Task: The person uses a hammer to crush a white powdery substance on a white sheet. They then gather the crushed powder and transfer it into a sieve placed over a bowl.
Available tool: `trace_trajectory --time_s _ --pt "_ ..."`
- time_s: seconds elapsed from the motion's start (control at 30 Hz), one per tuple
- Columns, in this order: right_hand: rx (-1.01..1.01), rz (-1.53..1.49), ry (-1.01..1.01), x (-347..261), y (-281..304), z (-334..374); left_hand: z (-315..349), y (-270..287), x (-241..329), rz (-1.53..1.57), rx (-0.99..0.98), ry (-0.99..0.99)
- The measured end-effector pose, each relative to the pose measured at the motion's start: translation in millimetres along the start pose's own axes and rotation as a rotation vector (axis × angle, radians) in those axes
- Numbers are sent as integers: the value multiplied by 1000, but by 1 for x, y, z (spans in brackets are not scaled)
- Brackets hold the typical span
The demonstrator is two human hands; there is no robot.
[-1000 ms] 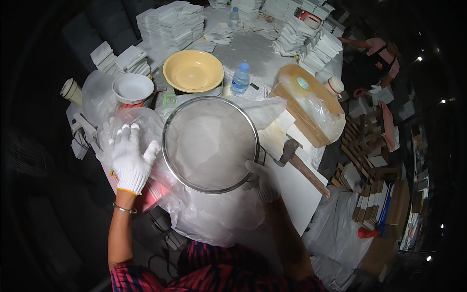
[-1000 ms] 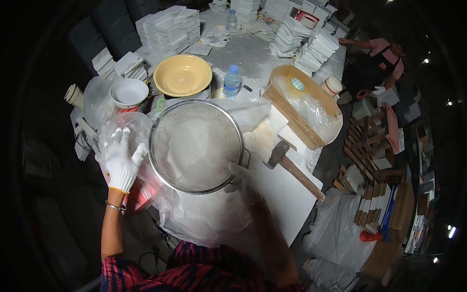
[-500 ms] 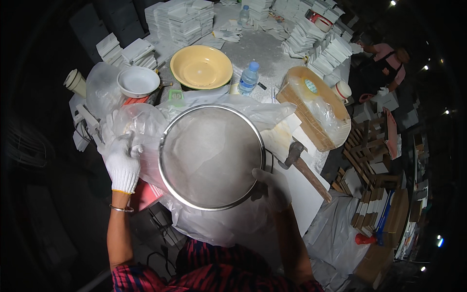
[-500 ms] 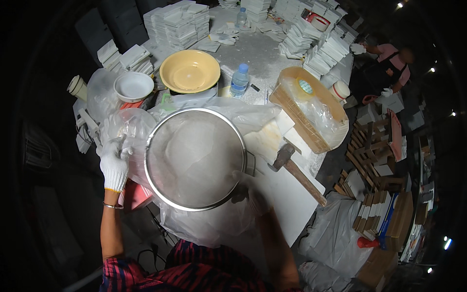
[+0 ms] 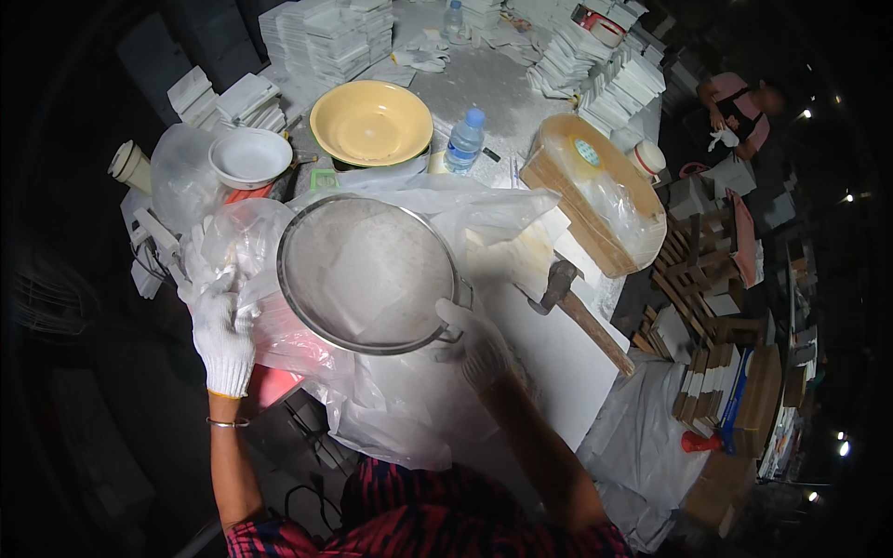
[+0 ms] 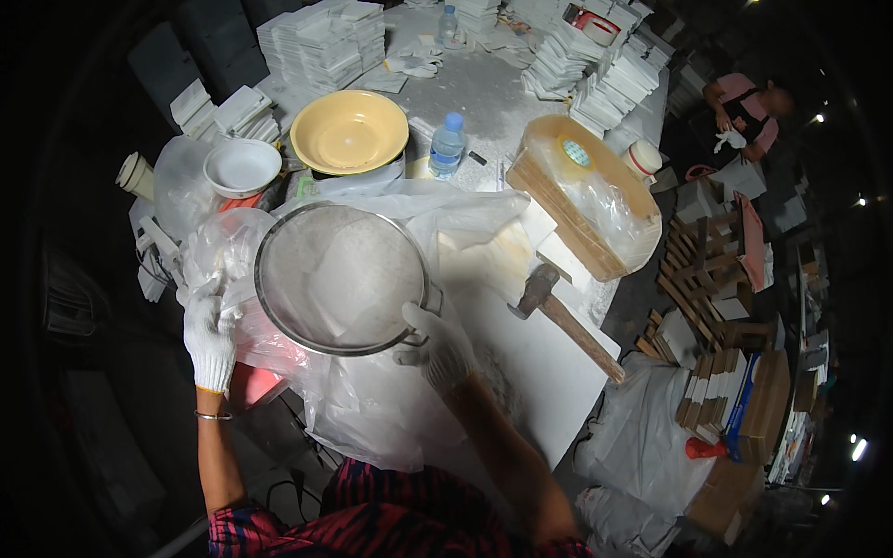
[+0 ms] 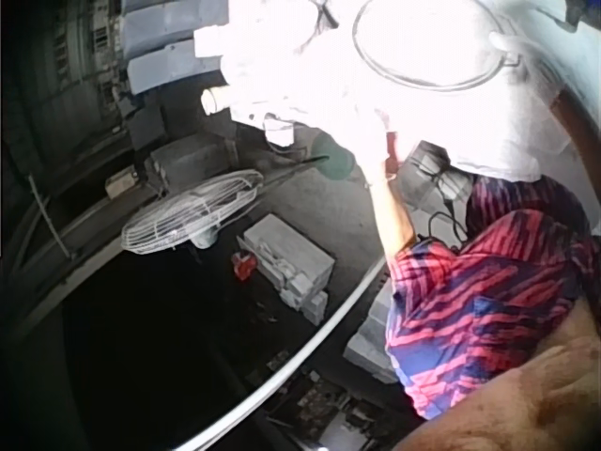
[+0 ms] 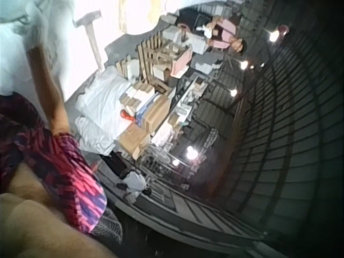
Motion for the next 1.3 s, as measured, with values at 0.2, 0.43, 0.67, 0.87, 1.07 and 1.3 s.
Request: trace_trajectory --time_s 0.2,0.43,0.67,0.87,1.07,1.3 --pt "-18 -130 234 7 -4 -38 6 0 -7 -17 -20 -35" --pt "122 -33 305 8 26 -28 -8 42 0 132 42 152" --pt "106 88 253 12 31 28 122 52 -111 501 400 792" --pt "87 -5 300 25 56 57 184 -29 -82 923 374 997" --pt "-5 -91 312 38 72 80 171 -56 -75 1013 369 943" --pt "57 -68 389 37 63 88 177 -59 -87 1016 431 979"
Point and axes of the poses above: each hand's wrist, its own z-axis away from the middle knuckle, its own y-axis out of the back of the hand, x = y × z, the point moved 9 cm from there along -z, towards the middle knuckle, and after that the axes turned 11 degrees about -y, right-handed, at the moved point
